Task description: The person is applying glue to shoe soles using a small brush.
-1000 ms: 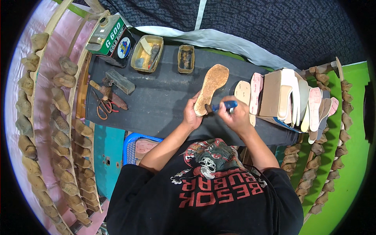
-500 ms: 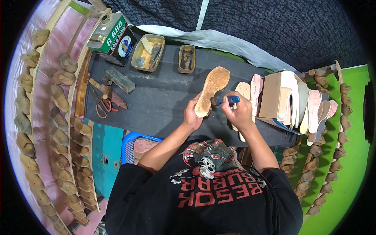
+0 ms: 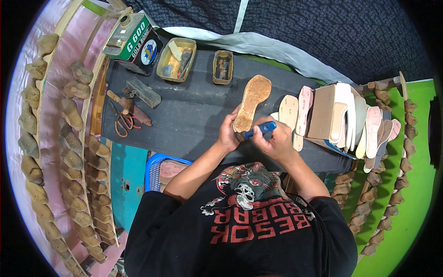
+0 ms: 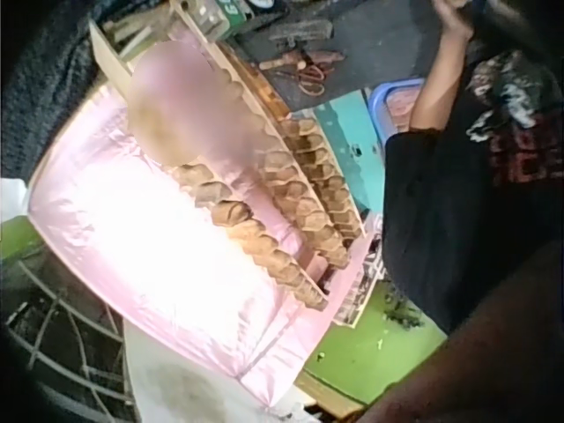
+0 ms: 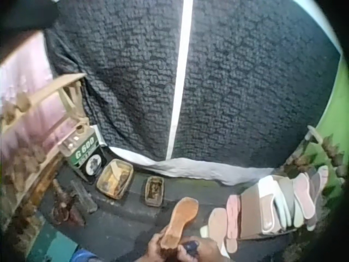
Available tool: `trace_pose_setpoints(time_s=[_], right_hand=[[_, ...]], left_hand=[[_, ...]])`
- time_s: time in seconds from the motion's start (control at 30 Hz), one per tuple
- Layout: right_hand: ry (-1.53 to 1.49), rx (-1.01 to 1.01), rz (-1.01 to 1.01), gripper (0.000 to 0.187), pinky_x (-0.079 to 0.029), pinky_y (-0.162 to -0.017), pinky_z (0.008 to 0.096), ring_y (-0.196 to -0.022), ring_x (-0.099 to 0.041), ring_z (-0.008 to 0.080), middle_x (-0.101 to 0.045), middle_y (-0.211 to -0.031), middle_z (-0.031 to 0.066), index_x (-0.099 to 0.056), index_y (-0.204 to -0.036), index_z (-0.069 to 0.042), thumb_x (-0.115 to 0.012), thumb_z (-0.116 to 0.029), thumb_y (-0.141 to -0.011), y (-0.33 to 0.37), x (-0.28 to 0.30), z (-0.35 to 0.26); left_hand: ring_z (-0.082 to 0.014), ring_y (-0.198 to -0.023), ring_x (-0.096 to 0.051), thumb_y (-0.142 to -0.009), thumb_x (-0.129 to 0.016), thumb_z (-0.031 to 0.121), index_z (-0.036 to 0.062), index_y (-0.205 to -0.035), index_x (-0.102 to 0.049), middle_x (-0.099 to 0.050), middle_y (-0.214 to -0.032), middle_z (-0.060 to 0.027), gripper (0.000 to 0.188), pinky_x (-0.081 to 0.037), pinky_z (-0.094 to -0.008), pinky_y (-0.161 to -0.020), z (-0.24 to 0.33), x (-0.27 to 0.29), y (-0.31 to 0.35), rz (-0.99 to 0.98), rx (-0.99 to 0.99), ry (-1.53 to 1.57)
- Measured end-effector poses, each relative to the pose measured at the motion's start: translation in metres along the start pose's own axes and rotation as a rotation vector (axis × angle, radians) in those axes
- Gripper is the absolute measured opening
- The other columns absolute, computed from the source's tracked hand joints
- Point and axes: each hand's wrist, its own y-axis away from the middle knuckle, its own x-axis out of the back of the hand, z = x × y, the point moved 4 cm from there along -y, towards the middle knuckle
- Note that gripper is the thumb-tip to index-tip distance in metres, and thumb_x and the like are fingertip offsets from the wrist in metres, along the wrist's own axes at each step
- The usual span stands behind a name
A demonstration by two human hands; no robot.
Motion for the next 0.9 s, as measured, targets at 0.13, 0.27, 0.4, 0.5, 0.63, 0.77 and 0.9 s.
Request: trace_pose_setpoints(time_s=[0.13,0.27,0.4,0.5,0.63,0.77,0.9], right_hand=[[-0.019,0.036,0.097,0.008,-0.054,-0.058,0.0338,-0.061,-0.068,0.0244,-0.067,-0.074,0.0119,-0.063,-0.088,0.000,-0.069,-0.004,-0.086,-0.002,0.005,-0.011],[-0.029,-0.106,0.100,0.007,-0.053,-0.058,0.0318,-0.061,-0.067,0.0199,-0.067,-0.073,0.0110,-0.063,-0.087,0.000,-0.068,-0.005,-0.087,0.000,-0.002,0.015],[-0.081,-0.304,0.228,0.008,-0.049,-0.057,0.0263,-0.060,-0.060,0.0095,-0.065,-0.069,0.0059,-0.064,-0.085,0.001,-0.067,-0.005,-0.090,0.014,0.020,0.055],[-0.061,-0.328,0.264,0.009,-0.048,-0.056,0.0266,-0.059,-0.059,0.0099,-0.064,-0.068,0.0049,-0.064,-0.086,0.000,-0.066,-0.006,-0.092,0.010,0.028,0.069],[-0.027,-0.375,0.268,0.019,-0.044,-0.057,0.0262,-0.061,-0.055,0.0089,-0.060,-0.067,0.0034,-0.062,-0.089,-0.001,-0.063,-0.017,-0.099,0.019,0.025,0.100],[-0.286,-0.738,0.185,0.031,-0.040,-0.055,0.0254,-0.061,-0.052,0.0073,-0.056,-0.065,0.0014,-0.060,-0.094,-0.001,-0.056,-0.030,-0.104,0.030,0.000,0.132],[-0.339,-0.812,0.178,0.027,-0.043,-0.057,0.0246,-0.063,-0.055,0.0077,-0.058,-0.068,0.0019,-0.059,-0.102,-0.001,-0.055,-0.028,-0.105,0.035,-0.011,0.136]], left_hand=[[-0.0222,-0.124,-0.056,-0.094,-0.039,0.029,0.0063,-0.155,-0.034,-0.056,-0.135,-0.0063,0.065,-0.043,-0.0391,-0.109,0.004,0.003,-0.008,-0.118,-0.042,-0.068],[-0.0201,-0.103,-0.057,-0.094,-0.042,0.031,0.0073,-0.154,-0.037,-0.053,-0.116,-0.0024,0.065,-0.048,-0.0366,-0.092,0.000,-0.012,-0.012,-0.085,0.003,0.055],[-0.0188,-0.101,-0.057,-0.092,-0.046,0.037,0.0110,-0.151,-0.042,-0.051,-0.116,0.0005,0.065,-0.048,-0.0399,-0.086,-0.022,0.019,-0.005,0.004,0.093,-0.027],[-0.0165,-0.096,-0.056,-0.092,-0.045,0.039,0.0124,-0.150,-0.044,-0.056,-0.116,0.0013,0.063,-0.046,-0.0388,-0.083,-0.025,0.042,-0.005,-0.006,0.100,0.006],[-0.0170,-0.101,-0.056,-0.096,-0.044,0.042,0.0133,-0.151,-0.041,-0.056,-0.120,0.0000,0.063,-0.047,-0.0400,-0.086,-0.021,0.041,-0.007,0.088,0.084,-0.101],[-0.0178,-0.107,-0.055,-0.098,-0.042,0.043,0.0133,-0.152,-0.040,-0.055,-0.125,-0.0019,0.062,-0.047,-0.0403,-0.090,-0.021,0.036,-0.011,0.136,0.072,-0.200],[-0.0183,-0.115,-0.051,-0.099,-0.042,0.047,0.0125,-0.153,-0.038,-0.052,-0.133,-0.0038,0.064,-0.045,-0.0400,-0.095,-0.025,0.037,-0.014,0.173,0.062,-0.278]])
